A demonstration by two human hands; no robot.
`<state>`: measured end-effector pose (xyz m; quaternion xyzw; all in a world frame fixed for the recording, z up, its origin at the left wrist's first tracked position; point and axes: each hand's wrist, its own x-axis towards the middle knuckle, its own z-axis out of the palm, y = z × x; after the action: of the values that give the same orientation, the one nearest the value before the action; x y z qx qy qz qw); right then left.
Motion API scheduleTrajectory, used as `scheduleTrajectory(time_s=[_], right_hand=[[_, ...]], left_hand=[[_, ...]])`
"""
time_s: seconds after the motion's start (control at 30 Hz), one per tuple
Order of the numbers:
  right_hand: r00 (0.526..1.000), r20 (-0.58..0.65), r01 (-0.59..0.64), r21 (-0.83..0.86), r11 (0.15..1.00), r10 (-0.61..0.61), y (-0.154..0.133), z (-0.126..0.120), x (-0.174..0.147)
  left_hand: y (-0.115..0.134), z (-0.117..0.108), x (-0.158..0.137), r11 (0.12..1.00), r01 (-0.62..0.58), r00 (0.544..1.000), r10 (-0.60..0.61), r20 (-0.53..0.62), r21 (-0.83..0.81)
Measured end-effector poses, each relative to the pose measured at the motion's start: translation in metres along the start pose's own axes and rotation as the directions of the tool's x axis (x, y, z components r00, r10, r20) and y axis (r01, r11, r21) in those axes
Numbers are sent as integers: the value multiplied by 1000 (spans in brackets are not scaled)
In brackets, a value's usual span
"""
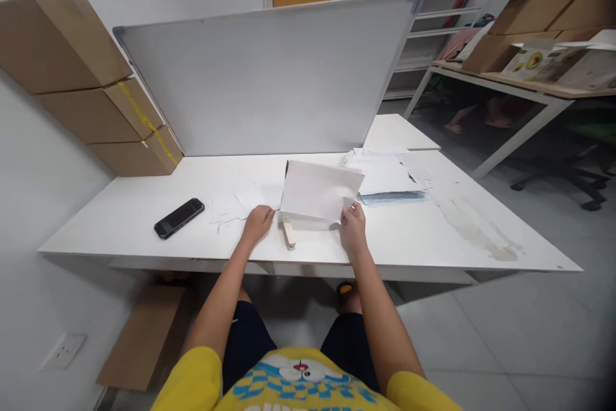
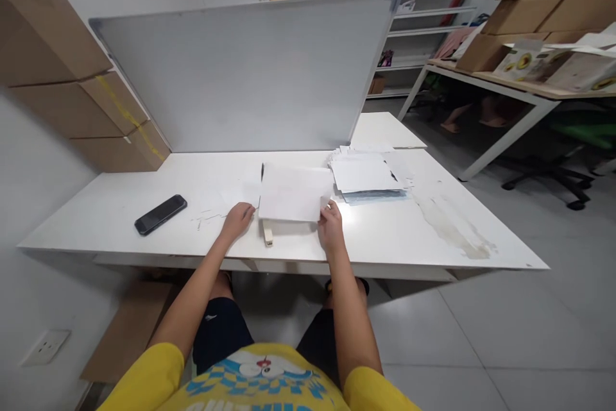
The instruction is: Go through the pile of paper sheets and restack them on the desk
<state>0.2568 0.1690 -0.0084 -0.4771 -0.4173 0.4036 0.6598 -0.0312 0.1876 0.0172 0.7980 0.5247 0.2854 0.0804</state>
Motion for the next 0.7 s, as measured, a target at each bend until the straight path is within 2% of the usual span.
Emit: scheduleTrajectory(time_s=[0.07,0.1,0.2,0.23,0.27,0.3,0.43,0.57,0.7], right_hand=[[983,152,-117,83,990,103,-8,-11,-16],[956,243,-190,92,977,163,-11,-18,-28],[822,438,-375,-63,925,363,-20,-43,-68],[780,460,-412,-130,902,423,-22,-52,-81],[758,455,-432,-185,882,467,-23,-60,-92],[760,425,-440,-221,871,492,-24,-68,-101],[867,179,-425,-219,878,465,-23,-91,-119],[887,-2,-456,-172,873,462,-14,-104,-118],[906,-137,-422,-233,876,400,-6,-109,-115]], left_hand=[[0,2,-2,1000,19,1000,-19,-9,2],[0,3,-2,1000,25,1000,-25,-13,3],[1,4,-3,999,33,999,-33,-22,6],[1,3,-3,999,34,999,-34,-24,6],[1,2,-2,999,34,999,-34,-26,6],[1,1,-2,999,34,999,-34,-28,4],[0,2,0,999,38,999,-39,-35,-15],[-3,7,1,999,40,999,-41,-27,-33],[-1,10,-4,999,29,999,-29,-17,-35]])
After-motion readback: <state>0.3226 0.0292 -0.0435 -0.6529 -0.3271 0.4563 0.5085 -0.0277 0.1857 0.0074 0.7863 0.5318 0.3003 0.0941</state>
